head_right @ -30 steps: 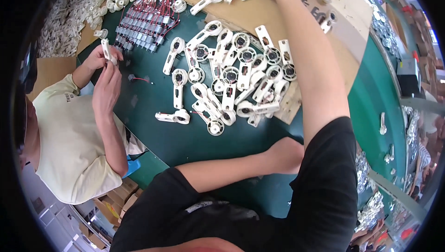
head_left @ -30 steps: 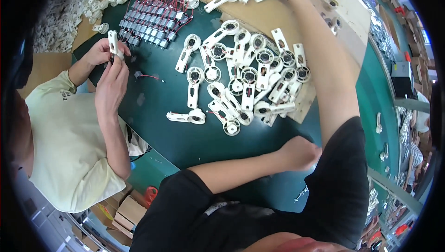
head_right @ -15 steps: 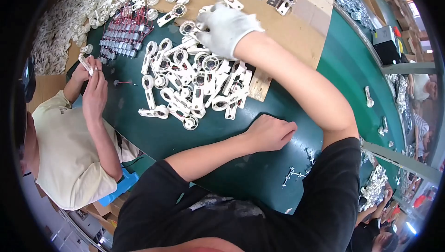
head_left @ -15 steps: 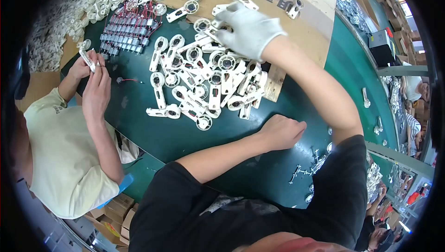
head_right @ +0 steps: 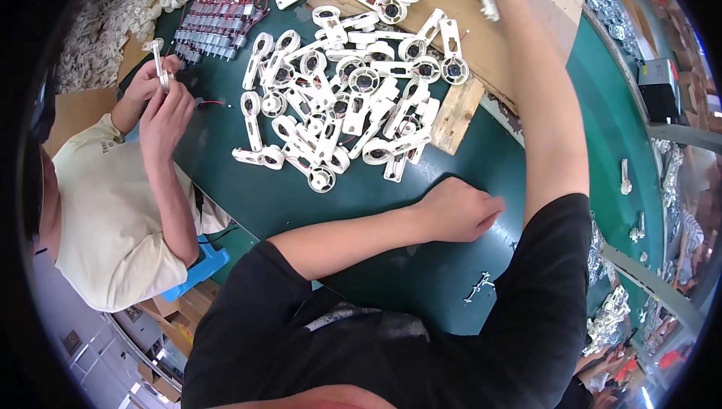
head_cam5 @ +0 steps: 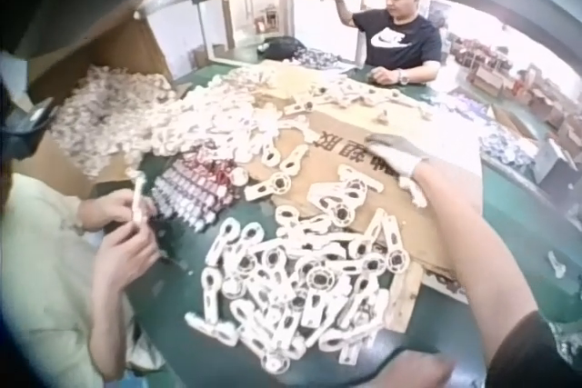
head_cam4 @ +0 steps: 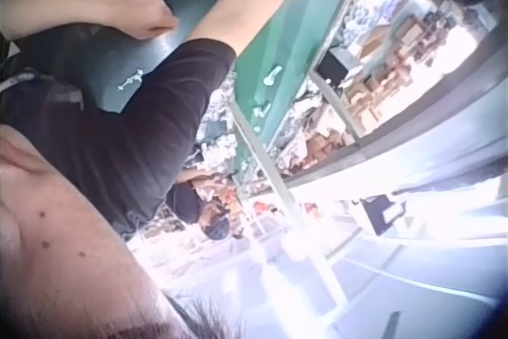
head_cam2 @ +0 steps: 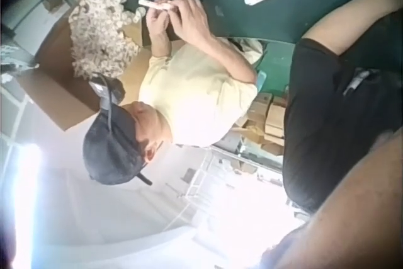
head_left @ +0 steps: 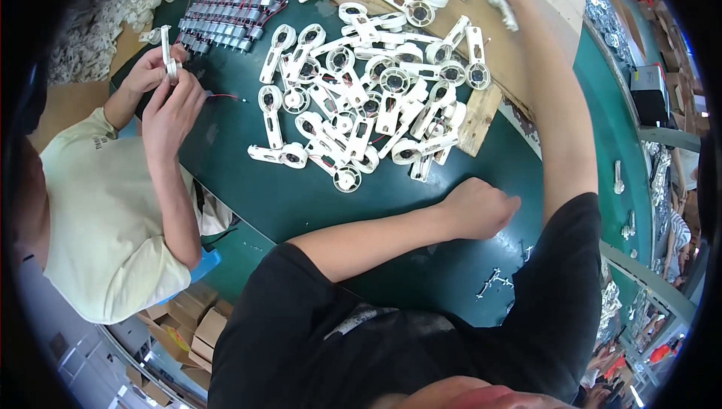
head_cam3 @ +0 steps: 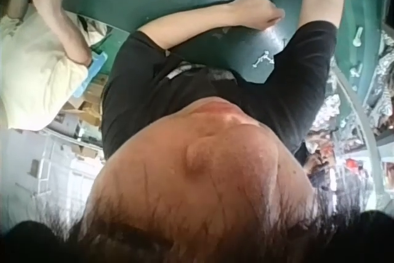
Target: The person assembles small electronics components by hand, joining plastic housings, metal rings, and small parts at a factory workbench.
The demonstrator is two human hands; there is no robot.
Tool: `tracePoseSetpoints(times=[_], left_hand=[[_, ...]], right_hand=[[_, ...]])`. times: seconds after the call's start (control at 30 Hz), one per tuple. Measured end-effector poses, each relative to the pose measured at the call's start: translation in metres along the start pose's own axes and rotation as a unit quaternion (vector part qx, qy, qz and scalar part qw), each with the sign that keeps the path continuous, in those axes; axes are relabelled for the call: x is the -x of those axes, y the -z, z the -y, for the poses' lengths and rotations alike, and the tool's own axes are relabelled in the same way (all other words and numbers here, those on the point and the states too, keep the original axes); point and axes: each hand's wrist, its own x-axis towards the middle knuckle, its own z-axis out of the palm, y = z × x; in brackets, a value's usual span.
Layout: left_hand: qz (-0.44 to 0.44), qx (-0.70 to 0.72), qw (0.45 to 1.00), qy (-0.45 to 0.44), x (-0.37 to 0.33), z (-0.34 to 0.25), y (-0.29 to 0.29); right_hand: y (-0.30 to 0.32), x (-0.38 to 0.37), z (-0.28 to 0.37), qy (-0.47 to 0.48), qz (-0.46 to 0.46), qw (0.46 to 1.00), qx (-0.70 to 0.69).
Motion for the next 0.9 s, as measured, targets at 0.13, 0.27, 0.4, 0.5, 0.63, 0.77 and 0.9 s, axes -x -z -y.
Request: tracePoseSetpoints(times=[0.13, 0.27, 0.4, 0.5, 0.63, 0.77, 0.9], left_hand=[[0.008, 0.01, 1.0, -0.025, -0.012, -0.011, -0.001], [-0.009, -0.009, 0.999, -0.031, -0.01, -0.01, 0.0], [0.0, -0.038, 0.999, -0.033, -0.018, -0.011, -0.004], [-0.015, -0.048, 0.998, -0.03, -0.014, -0.007, -0.002], [0.055, -0.138, 0.985, -0.085, -0.011, -0.012, -0.012], [0.064, -0.186, 0.977, -0.081, -0.008, -0.016, -0.016], [0.078, -0.195, 0.974, -0.081, 0.006, -0.028, -0.025]], right_hand=[[-0.03, 0.014, -0.021, 0.213, -0.037, 0.976, 0.039], [-0.027, 0.068, 0.048, 0.146, 0.016, 0.986, 0.077], [-0.04, 0.113, 0.061, 0.064, -0.042, 0.997, 0.02], [-0.045, 0.149, 0.089, 0.092, -0.013, 0.993, 0.067], [-0.046, 0.193, 0.101, 0.037, -0.009, 0.998, 0.04], [-0.046, 0.227, 0.098, -0.029, -0.009, 0.999, -0.025], [-0.036, 0.262, 0.096, -0.024, -0.057, 0.998, -0.025]])
